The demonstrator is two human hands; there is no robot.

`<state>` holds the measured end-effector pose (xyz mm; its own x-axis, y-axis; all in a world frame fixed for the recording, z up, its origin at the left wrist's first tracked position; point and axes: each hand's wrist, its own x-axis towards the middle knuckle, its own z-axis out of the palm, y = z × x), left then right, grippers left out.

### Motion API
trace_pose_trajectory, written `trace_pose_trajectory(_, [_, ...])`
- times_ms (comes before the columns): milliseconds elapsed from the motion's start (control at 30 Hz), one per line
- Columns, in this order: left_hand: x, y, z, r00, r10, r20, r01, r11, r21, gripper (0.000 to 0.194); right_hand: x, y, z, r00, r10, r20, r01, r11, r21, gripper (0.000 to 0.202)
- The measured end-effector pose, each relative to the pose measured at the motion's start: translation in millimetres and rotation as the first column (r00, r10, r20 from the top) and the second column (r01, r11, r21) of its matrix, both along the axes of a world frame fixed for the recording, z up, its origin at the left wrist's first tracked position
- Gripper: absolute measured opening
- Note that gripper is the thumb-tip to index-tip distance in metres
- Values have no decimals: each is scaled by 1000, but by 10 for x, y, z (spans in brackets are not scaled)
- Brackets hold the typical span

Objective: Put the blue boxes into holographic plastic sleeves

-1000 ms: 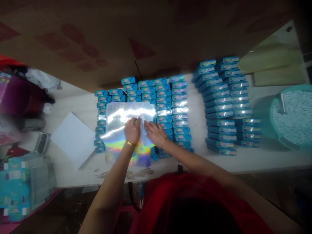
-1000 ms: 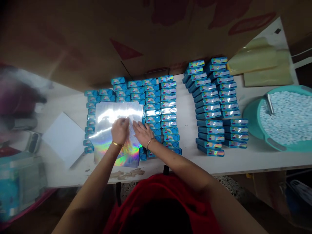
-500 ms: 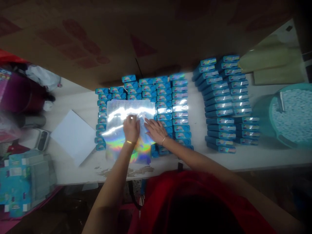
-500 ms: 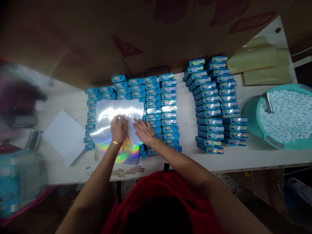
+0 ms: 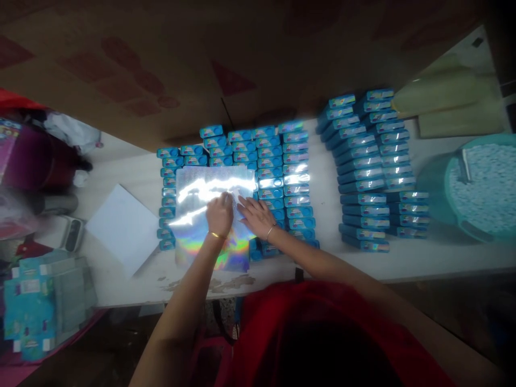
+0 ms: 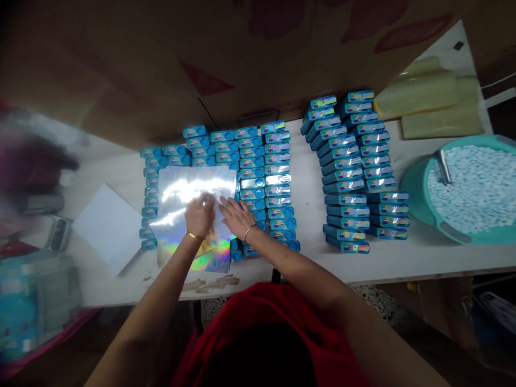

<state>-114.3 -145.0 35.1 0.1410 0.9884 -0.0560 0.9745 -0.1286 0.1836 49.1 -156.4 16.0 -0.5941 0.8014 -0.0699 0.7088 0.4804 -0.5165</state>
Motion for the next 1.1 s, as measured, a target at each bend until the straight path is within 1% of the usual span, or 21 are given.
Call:
trace_pose_trajectory(133, [34, -57, -16, 995, 51, 91, -56, 997, 52, 27, 9, 2, 3, 1000, 8, -4, -8, 1000, 16, 43])
trace_pose_trajectory(233, [41, 11, -40, 986, 99, 131, -110, 991, 82, 30, 14, 2, -2, 1000, 14, 3, -14, 1000, 24, 43])
trace_pose_trajectory(300, [27, 85, -52, 990, 89, 113, -98, 992, 74, 30, 14, 2, -4, 1000, 13, 6, -13, 999, 31, 43])
trace_pose_trajectory(367, [4, 142, -58, 995, 51, 81, -56, 997, 59, 30, 14, 2, -2, 1000, 16, 4, -16, 999, 33, 43])
trace_pose_trajectory(500, [-26, 138, -58, 998, 3, 57, -6, 999, 54, 28, 16, 1, 2, 1000, 24, 4, -24, 999, 40, 43])
trace_pose_trajectory(633, [-4, 71, -61, 996, 10, 87, -18, 996, 85, 22, 18, 6, -1, 1000, 16, 6, -16, 999, 41, 43])
trace_pose_trajectory(767, [23, 84, -75, 987, 43, 153, -62, 990, 125, 15, 22, 25, 26, 1000, 20, -10, -20, 1000, 19, 43])
trace_pose_trajectory(833, [25, 85, -62, 982, 36, 184, -61, 989, 133, 12, 26, 34, 42, 999, 17, -28, -17, 1000, 2, 42])
trace_pose_trajectory(933, [23, -5, 27, 972, -17, 235, -12, 993, 121, 12, 25, 40, 35, 997, -4, -75, 3, 1000, -16, 36])
trace_pose_trajectory(1000, [37, -136, 146, 952, -24, 305, -10, 994, 108, 12, 19, 39, 13, 993, -20, -114, 17, 999, -28, 31])
trace_pose_trajectory(1033, [54, -213, 222, 934, 6, 358, -49, 993, 111, 12, 17, 36, 6, 990, -27, -138, 21, 999, -39, 29])
trace_pose_trajectory(1067, [80, -289, 307, 903, 62, 425, -123, 985, 118, 11, 18, 28, 9, 985, -39, -169, 30, 998, -55, 29])
trace_pose_trajectory(1100, [115, -359, 397, 849, 140, 509, -231, 966, 119, 10, 24, 15, 26, 975, -64, -213, 49, 996, -77, 29])
